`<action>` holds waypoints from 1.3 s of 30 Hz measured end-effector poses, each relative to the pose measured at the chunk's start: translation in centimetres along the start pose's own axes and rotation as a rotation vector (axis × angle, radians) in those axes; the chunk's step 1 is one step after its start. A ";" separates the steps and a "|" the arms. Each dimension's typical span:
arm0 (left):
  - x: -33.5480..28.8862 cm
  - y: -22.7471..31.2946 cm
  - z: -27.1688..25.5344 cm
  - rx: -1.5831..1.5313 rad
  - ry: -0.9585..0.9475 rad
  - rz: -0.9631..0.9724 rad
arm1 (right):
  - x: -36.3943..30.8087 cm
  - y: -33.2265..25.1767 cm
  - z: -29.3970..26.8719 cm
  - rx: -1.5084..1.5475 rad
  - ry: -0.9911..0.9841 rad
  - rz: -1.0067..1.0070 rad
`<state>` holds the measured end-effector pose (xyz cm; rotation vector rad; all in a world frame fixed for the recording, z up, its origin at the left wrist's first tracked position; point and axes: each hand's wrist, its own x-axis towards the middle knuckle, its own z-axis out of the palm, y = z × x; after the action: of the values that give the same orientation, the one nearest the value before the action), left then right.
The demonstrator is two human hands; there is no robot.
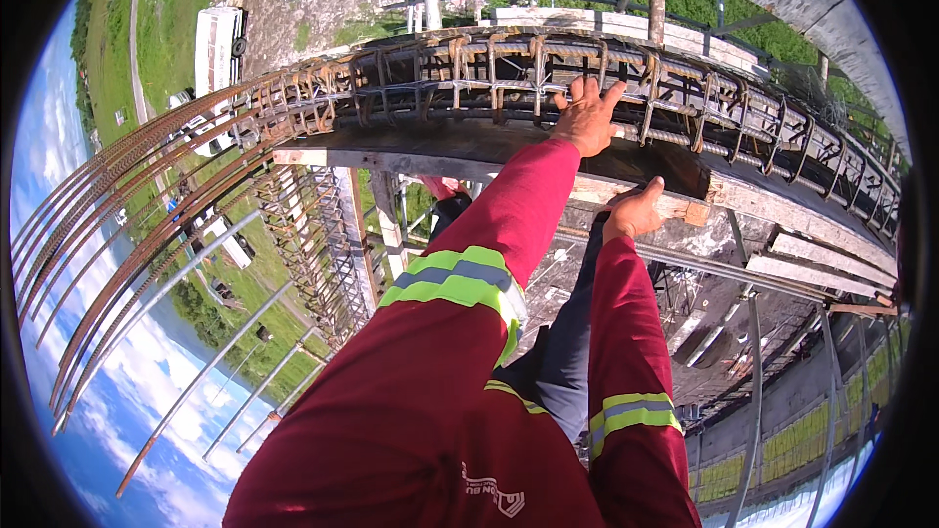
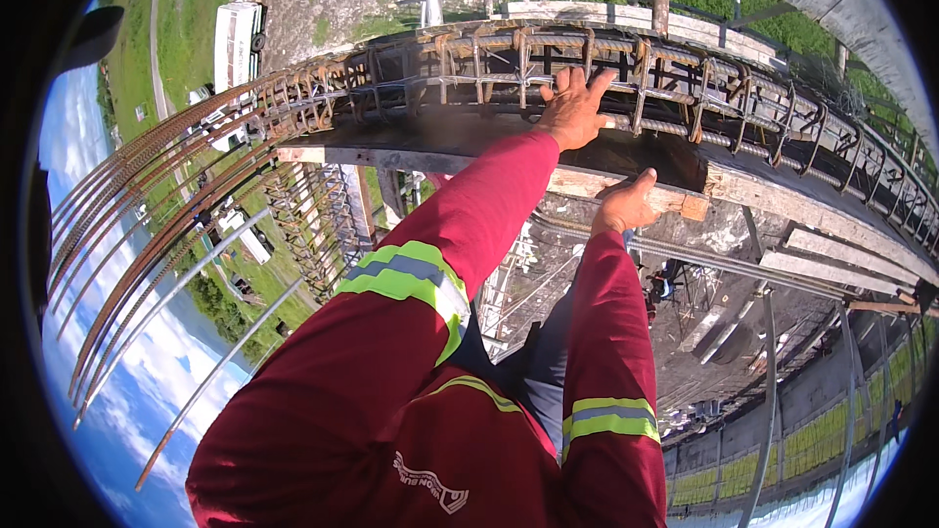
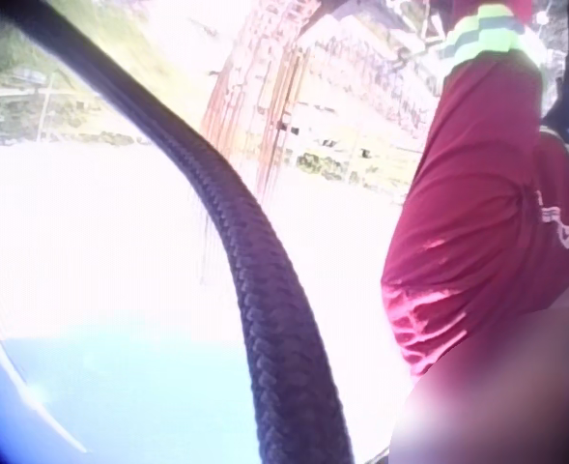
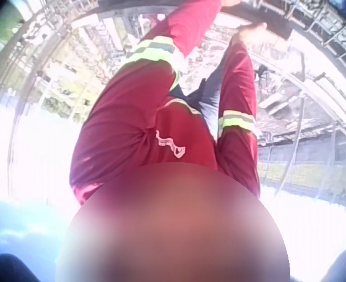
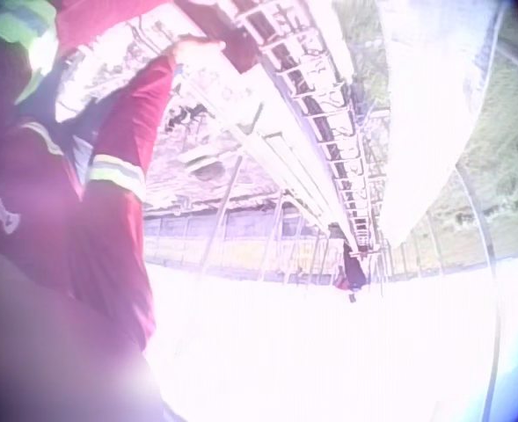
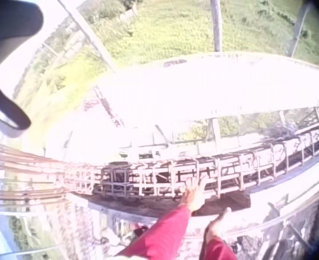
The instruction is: The person lifts and places wooden planks onto a circular scaffolding structure at a construction site. They walk along the scaffolding, reposition planks, and coordinate with another worker to secure the materials in place.
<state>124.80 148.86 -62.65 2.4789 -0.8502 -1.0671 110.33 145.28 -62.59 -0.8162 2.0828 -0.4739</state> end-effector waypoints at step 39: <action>-17.0 -33.9 -5.1 -1.341 1.453 -0.897 | 5.1 -3.7 -3.2 -1.061 0.109 -0.303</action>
<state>132.75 186.12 -66.40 1.5113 1.1042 0.2786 106.92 139.23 -61.40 -1.7380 2.2645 0.5281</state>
